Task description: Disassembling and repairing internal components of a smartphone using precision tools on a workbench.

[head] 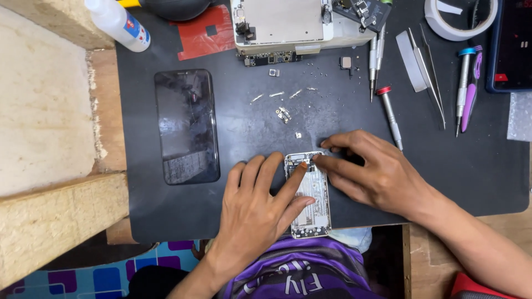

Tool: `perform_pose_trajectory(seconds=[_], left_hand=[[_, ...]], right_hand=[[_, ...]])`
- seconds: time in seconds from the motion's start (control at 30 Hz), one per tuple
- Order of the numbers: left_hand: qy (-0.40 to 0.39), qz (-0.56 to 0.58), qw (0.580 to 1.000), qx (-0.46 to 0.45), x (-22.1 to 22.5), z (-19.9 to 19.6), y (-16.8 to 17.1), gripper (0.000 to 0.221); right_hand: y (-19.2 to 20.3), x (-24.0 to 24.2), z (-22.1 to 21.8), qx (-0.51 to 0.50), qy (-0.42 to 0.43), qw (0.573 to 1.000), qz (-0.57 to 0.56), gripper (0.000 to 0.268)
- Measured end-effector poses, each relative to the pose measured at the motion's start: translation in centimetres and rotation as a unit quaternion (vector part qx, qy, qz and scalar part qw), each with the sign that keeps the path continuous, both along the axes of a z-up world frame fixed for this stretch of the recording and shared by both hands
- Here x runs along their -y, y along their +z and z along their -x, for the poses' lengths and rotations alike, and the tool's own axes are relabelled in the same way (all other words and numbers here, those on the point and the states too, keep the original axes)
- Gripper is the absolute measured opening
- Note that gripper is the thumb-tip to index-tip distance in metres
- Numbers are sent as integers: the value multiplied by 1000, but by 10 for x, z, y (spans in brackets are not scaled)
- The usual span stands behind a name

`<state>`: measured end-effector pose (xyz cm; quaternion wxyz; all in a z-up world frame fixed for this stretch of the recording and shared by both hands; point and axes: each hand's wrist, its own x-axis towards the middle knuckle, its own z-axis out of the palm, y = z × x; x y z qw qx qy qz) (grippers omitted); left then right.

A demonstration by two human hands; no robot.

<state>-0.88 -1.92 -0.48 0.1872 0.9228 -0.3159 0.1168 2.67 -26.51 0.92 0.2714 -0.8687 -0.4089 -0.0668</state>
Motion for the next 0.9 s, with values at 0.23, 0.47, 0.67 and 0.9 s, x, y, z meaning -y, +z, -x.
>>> perform_pose_trajectory(seconds=[0.23,0.47,0.67,0.9], left_hand=[[4,11,1000,14,1,-4,0,45],[-8,27,1000,10,6,-6,2,54],[-9,18,1000,16,8,-7,0,57],[-7,14,999,29,7,-10,0,56]], right_hand=[[-3,-1,2,74,16,994,82,25],[1,-5,4,87,10,992,90,20],[-1,-3,5,85,10,992,98,18],[-1,-4,-3,6,-11,1000,0,16]])
